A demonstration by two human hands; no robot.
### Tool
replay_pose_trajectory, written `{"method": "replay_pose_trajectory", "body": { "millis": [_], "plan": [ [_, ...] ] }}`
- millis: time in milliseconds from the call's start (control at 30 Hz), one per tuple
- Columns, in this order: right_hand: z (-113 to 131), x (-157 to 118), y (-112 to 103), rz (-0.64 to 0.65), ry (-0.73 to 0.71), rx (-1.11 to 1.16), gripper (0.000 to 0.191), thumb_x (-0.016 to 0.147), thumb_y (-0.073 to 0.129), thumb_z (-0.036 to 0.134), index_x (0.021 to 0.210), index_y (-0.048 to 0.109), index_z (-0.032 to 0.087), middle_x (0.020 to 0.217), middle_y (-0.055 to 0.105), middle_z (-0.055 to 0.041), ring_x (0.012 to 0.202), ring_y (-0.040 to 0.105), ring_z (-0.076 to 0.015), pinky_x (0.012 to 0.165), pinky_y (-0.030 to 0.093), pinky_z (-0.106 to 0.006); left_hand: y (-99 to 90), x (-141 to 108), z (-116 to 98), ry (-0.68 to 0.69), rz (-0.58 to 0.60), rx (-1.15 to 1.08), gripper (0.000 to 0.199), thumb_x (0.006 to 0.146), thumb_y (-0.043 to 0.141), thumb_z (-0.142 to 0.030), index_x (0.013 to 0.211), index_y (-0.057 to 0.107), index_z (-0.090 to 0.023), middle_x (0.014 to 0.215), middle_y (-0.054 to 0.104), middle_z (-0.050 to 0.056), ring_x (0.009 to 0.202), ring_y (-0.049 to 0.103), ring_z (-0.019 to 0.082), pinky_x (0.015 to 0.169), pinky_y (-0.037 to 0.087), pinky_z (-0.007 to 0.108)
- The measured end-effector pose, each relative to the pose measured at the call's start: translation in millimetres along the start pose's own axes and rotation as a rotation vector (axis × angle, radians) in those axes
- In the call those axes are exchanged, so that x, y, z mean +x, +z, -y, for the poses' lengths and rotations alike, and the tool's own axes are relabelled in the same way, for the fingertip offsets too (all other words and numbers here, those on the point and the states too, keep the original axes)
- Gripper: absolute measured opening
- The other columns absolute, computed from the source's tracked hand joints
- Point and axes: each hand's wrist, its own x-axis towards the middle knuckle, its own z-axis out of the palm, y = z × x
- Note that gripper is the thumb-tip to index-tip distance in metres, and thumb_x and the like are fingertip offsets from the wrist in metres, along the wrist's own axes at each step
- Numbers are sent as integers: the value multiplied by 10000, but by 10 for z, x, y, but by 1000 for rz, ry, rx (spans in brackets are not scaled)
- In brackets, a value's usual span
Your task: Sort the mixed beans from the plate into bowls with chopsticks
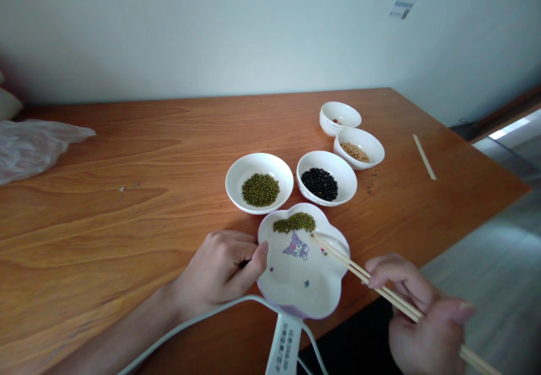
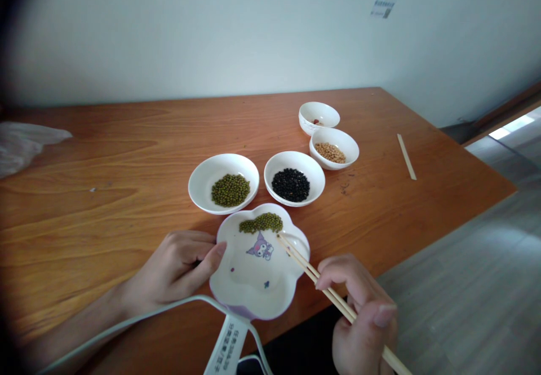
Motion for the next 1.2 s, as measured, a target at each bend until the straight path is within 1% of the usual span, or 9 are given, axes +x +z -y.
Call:
{"method": "replay_pose_trajectory", "body": {
  "millis": [200, 333, 433, 500, 633, 833, 967, 1100, 1200],
  "plan": [
    [32, 45, 17, -39, -30, 69, 877, 1026, 212, 801, 640, 731, 209, 701, 717, -81, 696, 683, -232, 618, 513, -345, 10, -6, 15, 3, -3, 0, 508, 1134, 416, -267, 636, 437, -167, 600, 475, -28, 525, 414, 75, 556, 308, 259],
    [174, 148, 53, -81, -116, 170, 851, 1035, 250, 786, 644, 749, 217, 664, 701, -71, 657, 672, -234, 602, 504, -358, 20, -8, 12, -16, 7, -3, 511, 1135, 408, -271, 635, 403, -168, 590, 451, -32, 524, 398, 76, 563, 299, 264],
    [348, 285, 209, -107, -176, 271, 850, 1040, 245, 784, 656, 760, 227, 661, 688, -63, 675, 659, -231, 629, 509, -362, 30, -14, 19, -28, 14, 3, 510, 1135, 405, -281, 637, 381, -172, 593, 444, -31, 540, 394, 84, 581, 301, 276],
    [459, 381, 354, -116, -134, 336, 790, 1054, 286, 753, 674, 747, 236, 697, 690, -49, 728, 670, -226, 670, 522, -355, 35, -17, 29, -35, 17, 10, 505, 1134, 407, -286, 642, 381, -174, 599, 443, -30, 553, 395, 90, 593, 303, 282],
    [578, 474, 546, -5, -94, 372, 777, 1041, 258, 783, 778, 752, 244, 811, 713, -42, 797, 683, -226, 712, 549, -351, 36, -14, 31, -36, 21, 12, 507, 1135, 405, -293, 642, 393, -174, 604, 446, -28, 552, 392, 91, 591, 302, 284],
    [510, 326, 398, -23, -35, 287, 812, 1045, 224, 776, 698, 716, 231, 762, 689, -61, 761, 668, -243, 663, 518, -359, 23, -10, 0, -36, 24, -9, 507, 1136, 404, -288, 643, 404, -173, 606, 456, -29, 543, 391, 85, 577, 295, 279],
    [410, 232, 280, 109, -7, 145, 843, 1011, 170, 827, 706, 682, 231, 773, 697, -61, 753, 659, -234, 653, 496, -350, 22, -6, 5, -25, 13, -19, 515, 1136, 411, -288, 635, 401, -169, 607, 450, -30, 544, 382, 81, 573, 292, 275],
    [305, 180, 239, 264, -73, 79, 846, 1017, 104, 811, 762, 671, 237, 809, 708, -60, 775, 675, -227, 667, 500, -343, 18, -2, 6, -20, 10, -21, 508, 1134, 415, -283, 639, 407, -168, 608, 452, -31, 542, 389, 78, 570, 292, 269],
    [248, 150, 247, 296, -80, 66, 822, 1028, 99, 795, 790, 658, 241, 819, 699, -58, 787, 672, -229, 684, 498, -348, 19, 1, 0, -20, 2, -15, 511, 1131, 413, -281, 632, 405, -169, 603, 455, -28, 542, 391, 82, 571, 295, 269]
  ]
}}
